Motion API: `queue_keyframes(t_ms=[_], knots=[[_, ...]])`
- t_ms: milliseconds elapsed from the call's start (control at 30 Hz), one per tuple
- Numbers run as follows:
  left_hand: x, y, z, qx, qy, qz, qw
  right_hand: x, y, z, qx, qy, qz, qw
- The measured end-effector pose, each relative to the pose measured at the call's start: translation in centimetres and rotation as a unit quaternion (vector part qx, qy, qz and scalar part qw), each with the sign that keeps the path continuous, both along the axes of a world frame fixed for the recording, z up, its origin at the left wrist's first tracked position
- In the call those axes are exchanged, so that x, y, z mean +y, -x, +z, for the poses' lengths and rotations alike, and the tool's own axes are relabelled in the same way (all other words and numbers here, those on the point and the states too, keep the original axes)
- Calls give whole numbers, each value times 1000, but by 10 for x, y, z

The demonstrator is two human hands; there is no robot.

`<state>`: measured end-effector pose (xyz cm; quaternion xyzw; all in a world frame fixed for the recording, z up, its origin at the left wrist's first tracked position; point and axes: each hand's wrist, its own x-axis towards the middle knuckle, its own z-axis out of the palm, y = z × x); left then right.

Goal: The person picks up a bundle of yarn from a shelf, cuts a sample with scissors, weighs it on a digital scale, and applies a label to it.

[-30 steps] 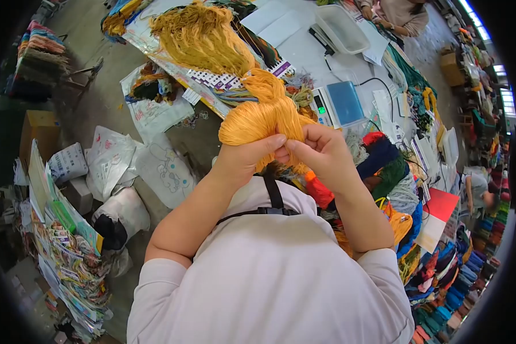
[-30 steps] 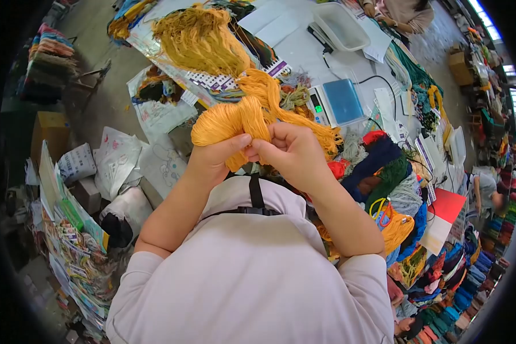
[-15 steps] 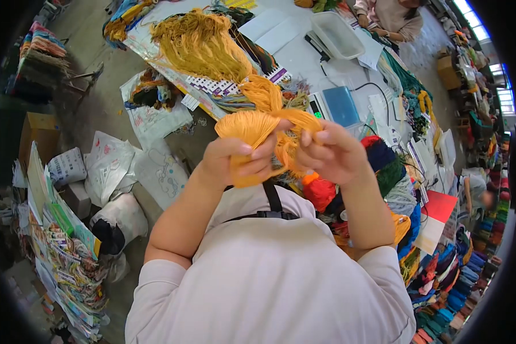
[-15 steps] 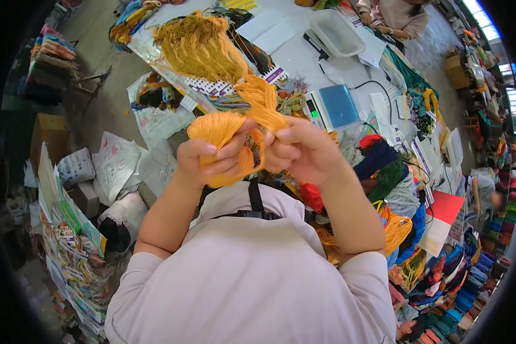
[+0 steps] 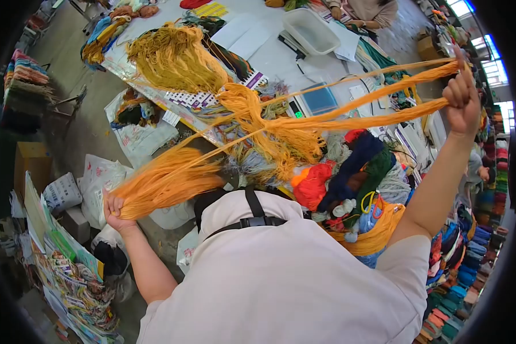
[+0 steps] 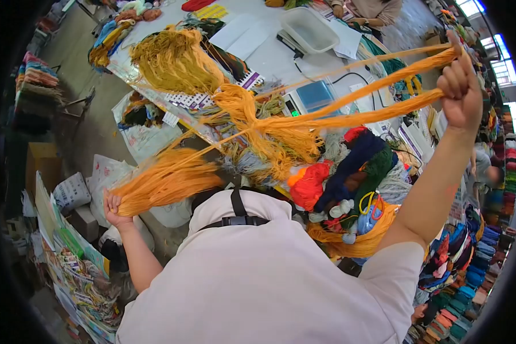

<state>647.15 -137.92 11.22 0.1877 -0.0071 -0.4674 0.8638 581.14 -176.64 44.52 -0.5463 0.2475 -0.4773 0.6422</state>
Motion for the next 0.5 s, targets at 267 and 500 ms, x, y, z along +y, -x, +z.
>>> queue_keyframes(t_ms=[267,500], knots=[[56,-71,-76,44,-173,255,950,-38,-22,58,6,31,-245,969],[75,-85,-75,16,-214,356,910,-51,-53,84,-45,-116,-91,988]])
